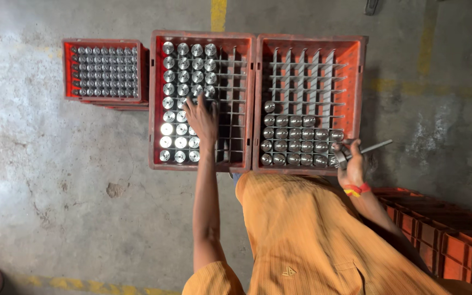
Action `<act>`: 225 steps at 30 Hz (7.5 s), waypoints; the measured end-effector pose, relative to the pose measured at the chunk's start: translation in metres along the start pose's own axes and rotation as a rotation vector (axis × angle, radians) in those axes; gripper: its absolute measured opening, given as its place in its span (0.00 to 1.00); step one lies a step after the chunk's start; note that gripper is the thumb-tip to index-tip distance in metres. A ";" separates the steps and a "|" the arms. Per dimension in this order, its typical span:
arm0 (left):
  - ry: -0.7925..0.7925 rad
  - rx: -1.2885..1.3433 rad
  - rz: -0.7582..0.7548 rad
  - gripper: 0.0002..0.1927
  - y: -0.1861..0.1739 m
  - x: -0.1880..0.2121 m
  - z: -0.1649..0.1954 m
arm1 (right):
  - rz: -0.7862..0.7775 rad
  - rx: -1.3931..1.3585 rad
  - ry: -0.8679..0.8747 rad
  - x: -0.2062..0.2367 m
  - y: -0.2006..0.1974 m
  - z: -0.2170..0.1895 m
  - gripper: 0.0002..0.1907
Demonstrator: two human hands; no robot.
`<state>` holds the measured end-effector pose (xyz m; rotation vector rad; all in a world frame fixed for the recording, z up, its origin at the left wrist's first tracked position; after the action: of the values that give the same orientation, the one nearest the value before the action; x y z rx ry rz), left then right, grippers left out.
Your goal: The person sits on the workshop floor with red trays of machined metal parts. They fit a metal component onto a handheld shaft tool, press the parts together, and place the assembled pieces one at a time into the compartments of the tray.
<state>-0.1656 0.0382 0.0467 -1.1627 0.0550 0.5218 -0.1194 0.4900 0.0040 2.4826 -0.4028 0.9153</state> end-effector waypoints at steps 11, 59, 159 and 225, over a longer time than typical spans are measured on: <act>0.101 0.091 -0.089 0.28 -0.008 -0.026 -0.011 | 0.052 -0.051 -0.008 0.030 -0.038 0.027 0.13; 0.562 0.513 -0.527 0.36 0.066 0.102 0.200 | 0.003 -0.266 -0.291 0.038 -0.018 -0.041 0.20; 0.061 -0.087 -0.143 0.35 0.015 -0.080 0.004 | -0.063 -0.199 0.254 0.080 -0.034 0.008 0.13; 0.556 0.006 -0.369 0.43 0.057 0.049 0.128 | 0.088 -0.338 -0.082 0.060 -0.029 -0.016 0.16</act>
<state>-0.1744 0.1862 0.0352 -1.2483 0.3133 -0.1359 -0.0719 0.5165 0.0460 2.2100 -0.6425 0.7130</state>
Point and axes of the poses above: each hand's wrist, its own x-axis away from the middle knuckle, its own y-axis out of the palm, z = x × y, the point moved 1 cm from there along -x, towards the middle knuckle, and after that the axes turned 8 degrees about y, right-handed, at the moved point
